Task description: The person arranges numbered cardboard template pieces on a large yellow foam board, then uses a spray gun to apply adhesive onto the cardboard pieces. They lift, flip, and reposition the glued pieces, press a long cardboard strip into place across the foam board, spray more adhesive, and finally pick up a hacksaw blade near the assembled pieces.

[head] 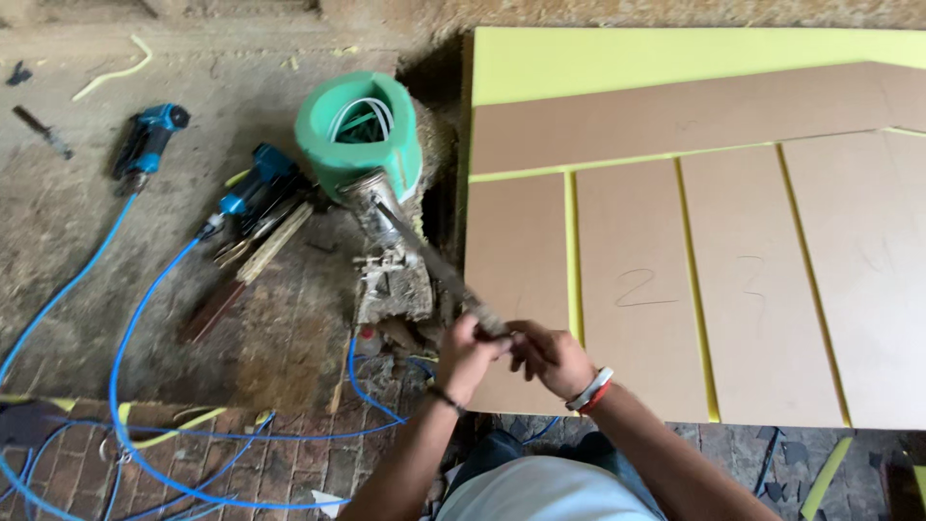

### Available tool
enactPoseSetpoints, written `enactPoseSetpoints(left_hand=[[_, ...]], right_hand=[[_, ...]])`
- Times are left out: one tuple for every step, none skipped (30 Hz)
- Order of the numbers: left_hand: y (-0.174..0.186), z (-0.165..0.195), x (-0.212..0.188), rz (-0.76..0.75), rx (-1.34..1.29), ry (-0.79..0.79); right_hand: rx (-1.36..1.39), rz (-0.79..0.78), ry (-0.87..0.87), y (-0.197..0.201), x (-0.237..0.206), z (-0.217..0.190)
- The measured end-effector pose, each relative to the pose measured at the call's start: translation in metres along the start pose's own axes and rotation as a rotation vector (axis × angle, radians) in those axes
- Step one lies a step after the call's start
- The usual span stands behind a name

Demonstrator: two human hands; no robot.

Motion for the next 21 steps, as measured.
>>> enactPoseSetpoints(left_hand=[[-0.017, 0.013, 0.010, -0.103, 0.005, -0.037], [-0.033, 0.025, 0.019, -0.201, 0.008, -0.073], [-0.049, 0.034, 0.028, -0.295, 0.011, -0.108], [-0.066, 0.040, 0.035, -0.333, 0.078, -0.127], [-0.085, 0.043, 0.044, -0.367, 0.144, -0.145], [-0.100, 0.045, 0.055, -0.394, 0.209, -0.162], [-0.111, 0.047, 0.070, -0.452, 0.384, -0.207], [-0.123, 0.049, 0.091, -0.504, 0.559, -0.249], [-0.132, 0.048, 0.111, -0.550, 0.733, -0.284], [-0.138, 0.049, 0.136, -0.389, 0.729, -0.355], [-0.142, 0.049, 0.161, -0.218, 0.722, -0.417], [-0.142, 0.047, 0.192, -0.050, 0.873, -0.286], [-0.140, 0.043, 0.218, 0.110, 1.017, -0.138], [-0.138, 0.036, 0.235, 0.349, 0.978, -0.159], [-0.134, 0.030, 0.250, 0.585, 0.949, -0.185], [-0.135, 0.017, 0.258, 0.610, 0.972, -0.187], [-0.136, 0.004, 0.261, 0.630, 0.997, -0.192], [-0.134, -0.006, 0.265, 0.648, 1.027, -0.200], [-0.132, -0.015, 0.270, 0.644, 1.041, -0.166], [-0.131, -0.022, 0.272, 0.632, 1.054, -0.132], [-0.131, -0.028, 0.273, 0.619, 1.065, -0.093]], right_hand=[[0.052, 0.049, 0.006, 0.014, -0.003, 0.004], [0.047, 0.096, 0.030, 0.030, -0.006, 0.008], [0.041, 0.139, 0.056, 0.048, -0.009, 0.015], [0.035, 0.179, 0.082, 0.066, -0.010, 0.023], [0.013, 0.225, 0.000, 0.083, -0.008, 0.034], [-0.010, 0.265, -0.079, 0.101, -0.003, 0.046], [-0.034, 0.304, -0.156, 0.120, 0.002, 0.058], [-0.025, 0.307, -0.126, 0.142, 0.010, 0.068], [-0.017, 0.305, -0.095, 0.164, 0.022, 0.078], [-0.012, 0.299, -0.065, 0.188, 0.034, 0.087], [-0.126, 0.309, -0.029, 0.214, 0.051, 0.095], [-0.241, 0.314, 0.016, 0.239, 0.072, 0.100], [-0.355, 0.320, 0.065, 0.261, 0.093, 0.103], [-0.480, 0.303, 0.165, 0.277, 0.117, 0.106], [-0.596, 0.291, 0.272, 0.291, 0.142, 0.107], [-0.706, 0.286, 0.376, 0.302, 0.163, 0.107], [-0.816, 0.208, 0.435, 0.310, 0.186, 0.108], [-0.922, 0.135, 0.494, 0.314, 0.209, 0.108], [-1.030, 0.066, 0.549, 0.317, 0.232, 0.108], [-1.095, 0.023, 0.685, 0.317, 0.252, 0.107], [-1.155, -0.026, 0.824, 0.314, 0.274, 0.105]])
Point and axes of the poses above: each hand's wrist, its own x-axis towards the middle knuckle, its own y-axis out of the back of the hand, z = x × y, the point moved 2 cm from there along x, towards the middle knuckle, and after that the axes turned 3 degrees about -x, right-handed, at the moved point
